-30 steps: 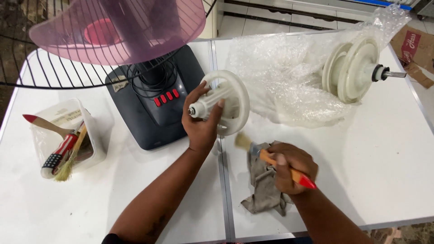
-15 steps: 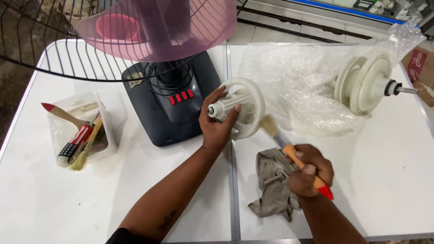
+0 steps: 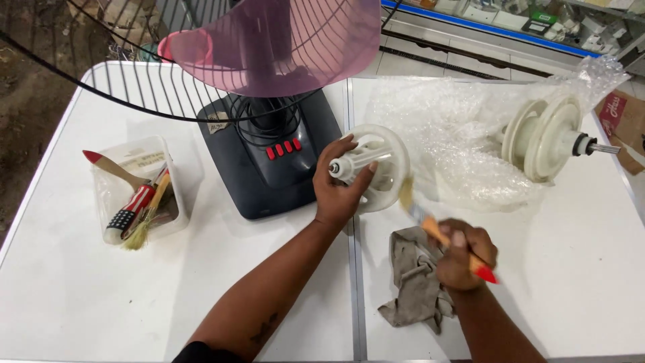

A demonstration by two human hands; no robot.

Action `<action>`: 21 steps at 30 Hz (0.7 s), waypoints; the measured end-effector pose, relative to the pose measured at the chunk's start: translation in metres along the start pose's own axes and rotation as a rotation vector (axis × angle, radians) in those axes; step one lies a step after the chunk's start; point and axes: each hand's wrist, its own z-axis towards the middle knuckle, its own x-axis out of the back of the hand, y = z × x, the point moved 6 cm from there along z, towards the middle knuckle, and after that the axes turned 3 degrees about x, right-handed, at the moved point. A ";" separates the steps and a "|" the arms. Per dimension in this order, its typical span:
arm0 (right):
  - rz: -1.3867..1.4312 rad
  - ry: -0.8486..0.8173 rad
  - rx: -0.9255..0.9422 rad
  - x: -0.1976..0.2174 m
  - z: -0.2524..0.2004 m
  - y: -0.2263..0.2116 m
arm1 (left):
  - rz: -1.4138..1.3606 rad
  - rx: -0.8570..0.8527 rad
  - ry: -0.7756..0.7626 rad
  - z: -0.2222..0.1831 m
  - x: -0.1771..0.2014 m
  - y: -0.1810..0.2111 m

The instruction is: Using a paintbrush to clean dust and debris from a white plastic fan component on a workbench.

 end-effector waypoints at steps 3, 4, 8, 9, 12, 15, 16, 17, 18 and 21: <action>-0.014 -0.052 0.018 -0.004 0.011 -0.022 | -0.007 0.006 -0.001 -0.001 0.001 0.000; -0.015 -0.052 0.020 -0.001 0.011 -0.016 | -0.009 0.004 -0.002 0.001 0.001 0.001; -0.059 0.028 0.093 0.007 0.006 -0.008 | 0.008 0.006 0.002 -0.001 0.000 0.001; 0.005 -0.030 0.006 0.000 0.004 -0.001 | 0.014 0.005 0.001 -0.001 0.000 0.000; -0.102 -0.122 0.038 -0.018 0.021 -0.031 | 0.022 0.011 0.004 -0.002 0.000 -0.001; -0.102 0.107 0.163 0.009 0.007 -0.015 | 0.013 0.023 0.015 0.000 0.001 0.002; -0.101 0.106 0.158 0.004 0.008 -0.016 | 0.017 0.026 0.017 -0.001 0.000 -0.001; -0.112 0.087 0.099 -0.002 0.009 -0.015 | 0.028 0.012 0.016 -0.001 -0.001 -0.003; -0.117 0.069 0.042 -0.010 0.011 -0.012 | 0.042 -0.006 0.017 0.000 0.000 -0.004; -0.009 -0.005 -0.046 0.010 -0.003 0.000 | 0.047 0.009 0.000 -0.002 -0.002 0.001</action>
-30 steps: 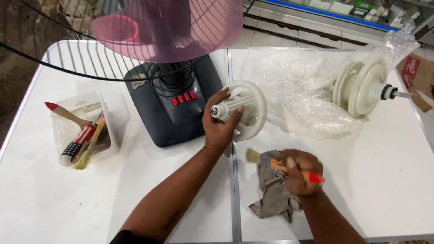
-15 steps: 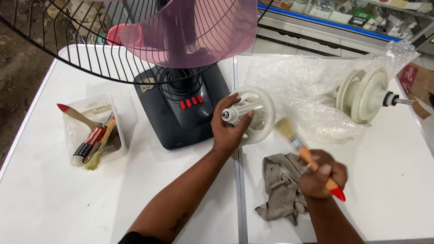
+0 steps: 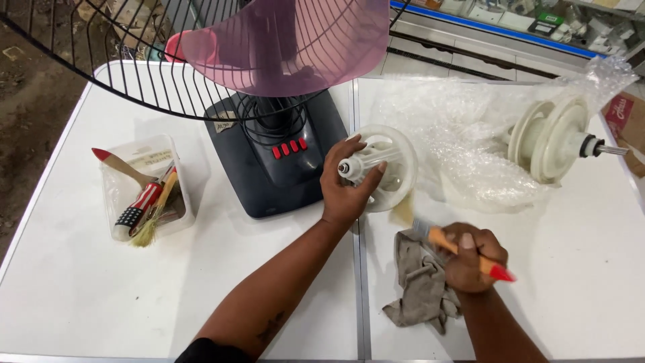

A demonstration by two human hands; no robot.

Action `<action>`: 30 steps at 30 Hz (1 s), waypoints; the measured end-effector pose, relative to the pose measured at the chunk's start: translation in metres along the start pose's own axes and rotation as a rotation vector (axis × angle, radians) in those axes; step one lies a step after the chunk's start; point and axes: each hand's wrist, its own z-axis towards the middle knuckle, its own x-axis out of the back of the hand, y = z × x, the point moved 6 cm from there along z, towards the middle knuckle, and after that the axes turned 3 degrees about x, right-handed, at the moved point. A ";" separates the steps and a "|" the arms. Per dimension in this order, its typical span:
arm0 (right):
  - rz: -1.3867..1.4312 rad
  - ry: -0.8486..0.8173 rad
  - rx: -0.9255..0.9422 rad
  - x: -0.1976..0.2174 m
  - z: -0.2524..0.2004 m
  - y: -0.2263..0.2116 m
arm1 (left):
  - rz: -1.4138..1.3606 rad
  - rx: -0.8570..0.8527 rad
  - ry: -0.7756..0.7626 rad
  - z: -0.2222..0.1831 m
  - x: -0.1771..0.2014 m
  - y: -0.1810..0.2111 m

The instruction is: Using a paintbrush to clean dust and debris from a white plastic fan component on a workbench.

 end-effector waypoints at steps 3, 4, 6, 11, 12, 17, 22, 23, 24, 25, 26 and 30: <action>-0.180 0.115 0.069 -0.006 -0.002 -0.018 | 0.045 0.037 -0.004 0.002 0.002 0.014; -0.178 0.114 0.070 -0.010 0.005 -0.021 | 0.045 0.036 -0.001 0.004 0.003 0.014; -0.210 -0.041 0.164 -0.023 0.018 -0.034 | 0.049 0.067 -0.006 0.002 0.002 0.013; -0.089 -0.145 -0.141 -0.021 -0.004 -0.017 | 0.075 0.048 -0.002 0.002 0.004 0.015; -0.072 -0.173 -0.148 -0.021 -0.009 -0.015 | 0.061 0.065 -0.005 0.003 0.004 0.014; -0.146 0.006 0.108 -0.009 0.000 -0.014 | 0.061 0.074 0.003 0.002 0.004 0.012; -0.261 -0.409 0.024 -0.045 0.000 -0.016 | 0.058 0.087 -0.008 0.005 0.005 0.013; 0.170 -0.324 0.020 -0.032 -0.002 -0.009 | 0.058 0.070 -0.008 0.004 0.005 0.013; 0.597 -0.227 0.016 -0.018 -0.003 0.001 | 0.057 0.054 -0.009 0.003 0.005 0.013; 0.594 -0.226 0.012 -0.026 0.002 -0.010 | 0.057 0.059 -0.011 0.002 0.004 0.012; 0.252 -0.005 0.075 -0.020 0.010 -0.021 | 0.051 0.050 -0.002 0.001 0.004 0.012; 0.363 -0.344 0.194 -0.040 0.007 -0.020 | 0.066 0.013 -0.015 0.001 0.001 0.015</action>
